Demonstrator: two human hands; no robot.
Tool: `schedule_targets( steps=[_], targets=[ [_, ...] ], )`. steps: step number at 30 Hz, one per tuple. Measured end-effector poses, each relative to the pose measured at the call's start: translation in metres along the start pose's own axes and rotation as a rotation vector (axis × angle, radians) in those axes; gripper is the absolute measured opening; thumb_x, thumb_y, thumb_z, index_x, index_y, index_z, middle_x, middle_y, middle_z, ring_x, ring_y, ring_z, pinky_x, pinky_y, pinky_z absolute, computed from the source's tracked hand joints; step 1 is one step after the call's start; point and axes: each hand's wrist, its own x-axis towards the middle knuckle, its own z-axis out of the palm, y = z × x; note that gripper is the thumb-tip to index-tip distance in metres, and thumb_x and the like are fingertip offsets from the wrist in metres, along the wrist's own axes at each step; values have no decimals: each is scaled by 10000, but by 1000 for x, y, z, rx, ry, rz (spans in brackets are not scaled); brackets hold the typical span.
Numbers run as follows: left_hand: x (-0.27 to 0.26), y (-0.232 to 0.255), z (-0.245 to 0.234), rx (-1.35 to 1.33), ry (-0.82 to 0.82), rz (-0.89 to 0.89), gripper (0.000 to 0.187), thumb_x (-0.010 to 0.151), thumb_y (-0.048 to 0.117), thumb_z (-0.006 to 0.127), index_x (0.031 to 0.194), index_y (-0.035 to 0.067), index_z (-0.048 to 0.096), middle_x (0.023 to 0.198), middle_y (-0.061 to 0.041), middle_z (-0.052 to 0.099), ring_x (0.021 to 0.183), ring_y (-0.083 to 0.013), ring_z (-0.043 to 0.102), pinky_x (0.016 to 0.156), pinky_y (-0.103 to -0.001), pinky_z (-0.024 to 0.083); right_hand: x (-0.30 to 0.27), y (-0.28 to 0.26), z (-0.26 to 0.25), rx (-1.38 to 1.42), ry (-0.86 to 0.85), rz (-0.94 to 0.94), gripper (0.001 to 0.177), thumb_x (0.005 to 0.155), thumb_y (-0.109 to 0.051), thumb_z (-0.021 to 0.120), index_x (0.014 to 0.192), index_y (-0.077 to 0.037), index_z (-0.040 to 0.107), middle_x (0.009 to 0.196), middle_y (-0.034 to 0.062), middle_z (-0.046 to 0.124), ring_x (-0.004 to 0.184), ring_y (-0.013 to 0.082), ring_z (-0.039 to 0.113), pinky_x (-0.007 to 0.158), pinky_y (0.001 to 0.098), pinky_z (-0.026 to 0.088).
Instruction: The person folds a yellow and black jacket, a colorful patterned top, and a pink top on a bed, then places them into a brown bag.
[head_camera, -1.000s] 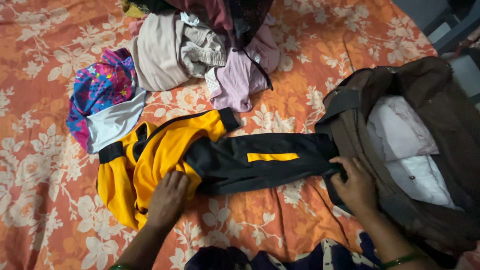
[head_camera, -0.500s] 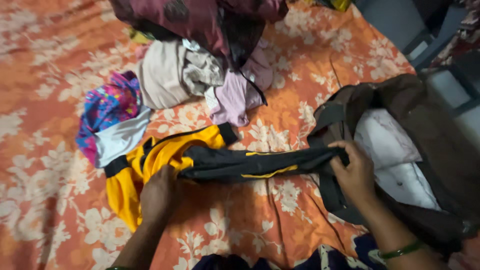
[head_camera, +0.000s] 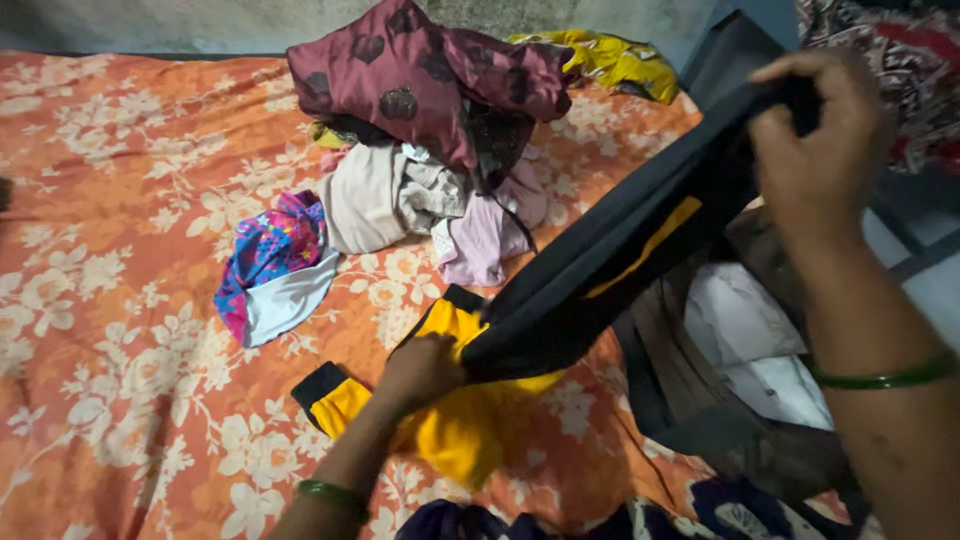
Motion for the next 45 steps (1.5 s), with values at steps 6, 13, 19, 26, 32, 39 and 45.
schedule_targets(
  steps=[6, 13, 19, 26, 32, 39, 45],
  targets=[
    [0, 18, -57, -756, 649, -194, 514, 883, 215, 618, 1364, 53, 536, 808, -227, 683, 756, -410, 691, 676, -515, 529, 3, 7, -19, -153, -50, -59, 232, 894, 70, 598, 1094, -12, 682, 1078, 164, 683, 1037, 321, 683, 974, 391, 536],
    [-63, -42, -162, -16, 898, 74, 350, 907, 179, 633, 1254, 130, 623, 1119, -201, 698, 901, -452, 662, 720, -545, 515, -47, 45, 37, -141, -312, 199, 275, 907, -84, 663, 1177, -46, 695, 1096, 191, 704, 1016, 391, 682, 874, 469, 528],
    [-73, -74, -206, 441, 908, -162, 202, 965, 156, 656, 1163, 194, 657, 1008, -116, 643, 888, -375, 634, 742, -499, 504, -98, 39, 145, 8, -325, 175, 315, 842, -37, 640, 1154, -53, 678, 1142, 171, 703, 1072, 402, 636, 940, 478, 506],
    [-109, -152, -66, 540, 483, -4, 215, 826, 123, 624, 1035, 171, 624, 977, -124, 563, 889, -342, 611, 716, -477, 477, -235, 53, 195, -34, -582, -24, 318, 788, -16, 620, 1060, -166, 688, 1200, 66, 640, 1194, 333, 559, 1021, 491, 436],
    [-158, -165, 111, 340, 174, 267, 520, 742, 168, 637, 1257, 227, 594, 1204, -179, 580, 923, -363, 624, 758, -474, 516, -382, 50, 147, -143, -978, -42, 323, 790, -121, 641, 1093, -226, 684, 1223, 20, 592, 1171, 300, 537, 970, 495, 413],
    [-126, -94, 103, 315, -412, -201, 546, 912, 618, 610, 1332, 271, 597, 1307, -57, 585, 1218, -286, 541, 1061, -555, 384, -387, 26, 131, -161, -1181, 213, 471, 788, -385, 703, 1236, -239, 687, 1358, 40, 560, 1314, 307, 481, 1090, 573, 296],
    [-23, -21, 112, 113, 324, 61, 570, 940, 487, 573, 1364, 107, 573, 1498, -152, 509, 1389, -357, 449, 1086, -572, 361, -360, -48, 229, -14, -864, 317, 606, 954, -405, 614, 1507, -201, 476, 1591, 146, 398, 1465, 401, 347, 1122, 629, 278]
  ],
)
